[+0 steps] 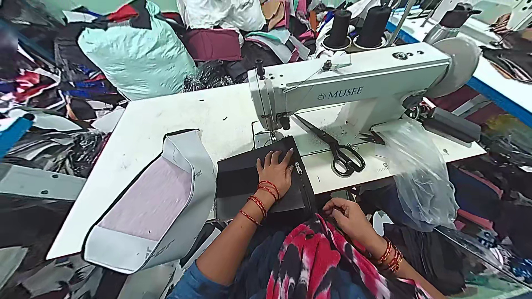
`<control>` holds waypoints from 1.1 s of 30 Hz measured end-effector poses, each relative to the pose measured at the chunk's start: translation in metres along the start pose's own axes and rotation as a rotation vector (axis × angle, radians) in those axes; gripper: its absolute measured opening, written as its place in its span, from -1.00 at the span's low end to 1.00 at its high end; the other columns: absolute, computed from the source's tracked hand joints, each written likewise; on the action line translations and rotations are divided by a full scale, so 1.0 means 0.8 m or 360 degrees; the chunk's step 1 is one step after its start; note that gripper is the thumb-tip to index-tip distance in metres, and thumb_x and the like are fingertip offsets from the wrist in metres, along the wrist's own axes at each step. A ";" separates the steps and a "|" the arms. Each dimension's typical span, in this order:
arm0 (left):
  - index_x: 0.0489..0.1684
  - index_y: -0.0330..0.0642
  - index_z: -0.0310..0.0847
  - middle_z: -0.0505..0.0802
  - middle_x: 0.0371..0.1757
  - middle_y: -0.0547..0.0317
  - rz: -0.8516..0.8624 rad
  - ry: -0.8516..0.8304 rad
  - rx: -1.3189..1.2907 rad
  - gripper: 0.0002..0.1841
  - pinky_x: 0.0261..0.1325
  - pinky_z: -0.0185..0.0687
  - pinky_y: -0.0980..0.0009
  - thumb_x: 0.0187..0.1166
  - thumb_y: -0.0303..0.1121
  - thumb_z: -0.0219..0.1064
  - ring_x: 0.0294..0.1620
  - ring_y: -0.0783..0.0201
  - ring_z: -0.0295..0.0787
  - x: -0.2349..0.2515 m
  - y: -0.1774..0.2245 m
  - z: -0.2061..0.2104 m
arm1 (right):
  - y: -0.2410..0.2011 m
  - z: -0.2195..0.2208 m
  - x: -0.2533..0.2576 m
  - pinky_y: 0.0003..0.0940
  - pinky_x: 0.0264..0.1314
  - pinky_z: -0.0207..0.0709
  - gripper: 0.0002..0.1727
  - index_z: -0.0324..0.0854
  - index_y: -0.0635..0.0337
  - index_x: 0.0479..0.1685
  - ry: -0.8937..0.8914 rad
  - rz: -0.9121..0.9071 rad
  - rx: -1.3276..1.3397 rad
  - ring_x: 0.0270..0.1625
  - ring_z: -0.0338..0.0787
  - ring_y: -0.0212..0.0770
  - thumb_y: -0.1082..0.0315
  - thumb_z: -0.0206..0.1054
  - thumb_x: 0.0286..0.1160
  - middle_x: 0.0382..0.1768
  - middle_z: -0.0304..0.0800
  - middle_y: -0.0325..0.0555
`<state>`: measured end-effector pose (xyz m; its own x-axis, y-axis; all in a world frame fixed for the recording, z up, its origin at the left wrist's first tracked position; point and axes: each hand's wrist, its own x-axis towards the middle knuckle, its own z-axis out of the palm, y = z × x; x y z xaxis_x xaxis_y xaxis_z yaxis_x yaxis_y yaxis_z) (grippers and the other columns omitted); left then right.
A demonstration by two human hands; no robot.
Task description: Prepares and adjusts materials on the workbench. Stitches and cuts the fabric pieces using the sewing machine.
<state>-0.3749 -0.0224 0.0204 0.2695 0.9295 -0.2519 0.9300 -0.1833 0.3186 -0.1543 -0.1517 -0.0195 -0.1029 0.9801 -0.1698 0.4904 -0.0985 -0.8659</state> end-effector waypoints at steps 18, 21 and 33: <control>0.25 -0.52 0.69 0.60 0.42 -0.63 0.0166 0.0295 -0.0276 -0.53 0.66 0.16 -0.37 0.56 -0.26 0.48 0.58 -0.56 0.38 0.042 -0.055 -0.050 | 0.005 -0.048 -0.004 -0.18 0.14 0.73 -0.68 0.76 0.40 0.03 0.0299 -0.0208 0.0108 -0.02 0.86 -0.09 0.60 0.10 0.48 0.01 0.85 0.15; 0.10 -0.59 0.70 0.79 0.11 -0.56 0.0610 0.0485 -0.0260 -0.70 0.37 0.51 -0.40 0.56 -0.47 0.38 0.23 -0.49 0.74 0.017 -0.046 -0.066 | 0.010 -0.063 -0.002 -0.15 0.17 0.69 -0.68 0.77 0.38 0.04 0.0387 -0.0219 0.0053 0.00 0.84 -0.04 0.59 0.10 0.52 -0.01 0.84 0.16; 0.21 -0.06 0.57 0.81 0.12 0.63 0.1621 0.1191 -0.1249 -0.82 0.38 0.59 0.50 0.76 -0.37 0.23 0.21 0.65 0.70 -0.048 0.091 -0.148 | 0.038 -0.136 -0.025 0.03 0.39 0.54 0.20 -0.04 0.35 0.86 -0.0068 -0.0618 0.0447 0.53 0.57 0.16 0.11 0.63 0.19 0.74 0.21 0.37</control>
<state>-0.3469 -0.0337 0.1617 0.2912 0.5004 0.8154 -0.0090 -0.8508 0.5254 -0.0434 -0.1557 0.0086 -0.2705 0.9462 0.1776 0.1564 0.2252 -0.9617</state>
